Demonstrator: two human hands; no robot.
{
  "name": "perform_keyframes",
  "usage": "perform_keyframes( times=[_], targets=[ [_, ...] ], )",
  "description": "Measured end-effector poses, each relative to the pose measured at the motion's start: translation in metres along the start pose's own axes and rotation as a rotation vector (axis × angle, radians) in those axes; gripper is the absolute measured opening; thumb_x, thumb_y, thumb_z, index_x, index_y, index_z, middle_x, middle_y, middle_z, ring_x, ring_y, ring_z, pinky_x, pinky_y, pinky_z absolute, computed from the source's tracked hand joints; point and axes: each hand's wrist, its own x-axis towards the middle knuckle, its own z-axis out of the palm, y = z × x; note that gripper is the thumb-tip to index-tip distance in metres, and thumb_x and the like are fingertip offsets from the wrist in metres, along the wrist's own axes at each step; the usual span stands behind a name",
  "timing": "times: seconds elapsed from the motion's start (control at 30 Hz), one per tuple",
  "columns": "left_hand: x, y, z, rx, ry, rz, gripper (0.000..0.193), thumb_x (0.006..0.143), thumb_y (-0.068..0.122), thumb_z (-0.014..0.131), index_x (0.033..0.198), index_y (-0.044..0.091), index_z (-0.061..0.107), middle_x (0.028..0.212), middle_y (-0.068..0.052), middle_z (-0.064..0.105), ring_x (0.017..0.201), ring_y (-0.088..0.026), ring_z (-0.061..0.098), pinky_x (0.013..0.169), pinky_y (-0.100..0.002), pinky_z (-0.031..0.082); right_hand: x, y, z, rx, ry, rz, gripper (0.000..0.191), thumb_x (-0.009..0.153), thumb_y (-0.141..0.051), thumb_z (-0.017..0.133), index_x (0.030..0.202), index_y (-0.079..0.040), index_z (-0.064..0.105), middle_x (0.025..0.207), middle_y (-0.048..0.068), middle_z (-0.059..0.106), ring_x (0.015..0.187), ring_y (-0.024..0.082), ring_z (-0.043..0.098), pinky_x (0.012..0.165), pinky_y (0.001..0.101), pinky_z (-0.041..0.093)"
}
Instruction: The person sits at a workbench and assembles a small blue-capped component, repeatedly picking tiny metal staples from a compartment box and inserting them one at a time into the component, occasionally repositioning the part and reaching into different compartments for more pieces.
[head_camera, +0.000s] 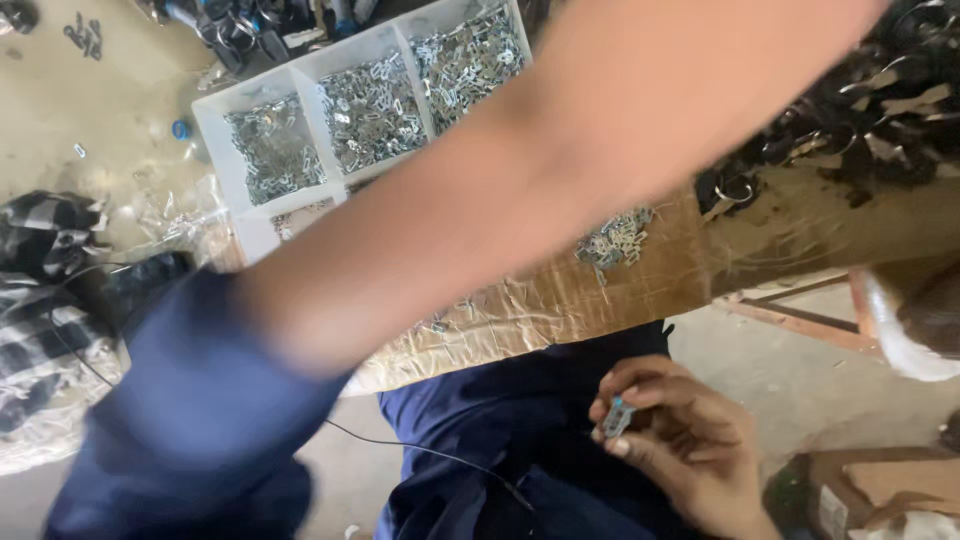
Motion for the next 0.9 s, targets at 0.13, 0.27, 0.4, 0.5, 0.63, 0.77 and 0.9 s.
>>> perform_keyframes(
  times=[0.13, 0.27, 0.4, 0.5, 0.63, 0.77, 0.9],
  targets=[
    [-0.121, 0.033, -0.063, -0.057, -0.178, -0.474, 0.012, 0.092, 0.024, 0.075, 0.092, 0.012, 0.075, 0.084, -0.007, 0.078, 0.075, -0.015, 0.077, 0.063, -0.035, 0.058, 0.009, -0.015, -0.009, -0.006, 0.094, -0.052, 0.044, 0.081, 0.022, 0.069, 0.119, 0.000, 0.063, 0.126, 0.026, 0.062, 0.109, 0.032, 0.071, 0.087, 0.0399, 0.066],
    [-0.176, 0.055, -0.055, -0.139, -0.245, -0.503, 0.008, 0.088, 0.020, 0.076, 0.088, 0.012, 0.074, 0.083, -0.007, 0.078, 0.078, -0.018, 0.078, 0.069, -0.038, 0.061, 0.025, -0.028, -0.022, -0.090, 0.194, -0.214, 0.044, 0.088, 0.023, 0.065, 0.125, 0.000, 0.065, 0.128, 0.026, 0.064, 0.110, 0.030, 0.071, 0.088, 0.0387, 0.066],
    [-0.164, 0.069, 0.005, -0.384, -0.075, -0.352, 0.011, 0.092, 0.011, 0.077, 0.099, 0.005, 0.072, 0.094, -0.006, 0.075, 0.082, -0.022, 0.074, 0.071, -0.037, 0.059, 0.049, -0.060, -0.039, -0.117, 0.100, -0.374, 0.057, 0.078, 0.020, 0.066, 0.129, -0.006, 0.065, 0.130, 0.021, 0.065, 0.109, 0.028, 0.074, 0.086, 0.0377, 0.071],
    [-0.138, 0.074, 0.055, -0.278, 0.025, -0.352, 0.025, 0.090, 0.005, 0.072, 0.115, 0.000, 0.070, 0.113, -0.009, 0.071, 0.102, -0.025, 0.071, 0.085, -0.036, 0.056, 0.060, -0.077, -0.031, -0.127, 0.076, -0.418, 0.057, 0.083, 0.021, 0.068, 0.131, -0.008, 0.064, 0.133, 0.017, 0.063, 0.109, 0.025, 0.073, 0.087, 0.0340, 0.069],
    [-0.132, 0.076, 0.069, -0.188, 0.099, -0.507, 0.024, 0.087, 0.004, 0.074, 0.111, 0.002, 0.071, 0.106, -0.008, 0.069, 0.095, -0.026, 0.069, 0.083, -0.037, 0.056, 0.084, -0.057, -0.013, -0.242, 0.201, -0.374, 0.054, 0.087, 0.023, 0.066, 0.133, -0.006, 0.062, 0.131, 0.019, 0.063, 0.109, 0.026, 0.072, 0.089, 0.0361, 0.067],
    [-0.142, 0.072, 0.039, -0.155, 0.071, -0.625, 0.023, 0.087, 0.007, 0.076, 0.109, 0.008, 0.071, 0.105, -0.008, 0.065, 0.092, -0.027, 0.069, 0.080, -0.035, 0.057, 0.086, -0.030, -0.022, -0.153, 0.230, -0.340, 0.048, 0.095, 0.023, 0.067, 0.135, -0.004, 0.062, 0.132, 0.019, 0.062, 0.106, 0.024, 0.069, 0.089, 0.0361, 0.065],
    [-0.143, 0.066, 0.034, -0.074, 0.039, -0.556, 0.031, 0.094, 0.012, 0.081, 0.124, 0.010, 0.073, 0.106, -0.007, 0.061, 0.089, -0.023, 0.067, 0.077, -0.035, 0.057, 0.073, -0.026, -0.045, -0.156, 0.179, -0.296, 0.049, 0.097, 0.019, 0.067, 0.137, -0.008, 0.063, 0.132, 0.015, 0.062, 0.107, 0.021, 0.071, 0.088, 0.0351, 0.067]
  ],
)
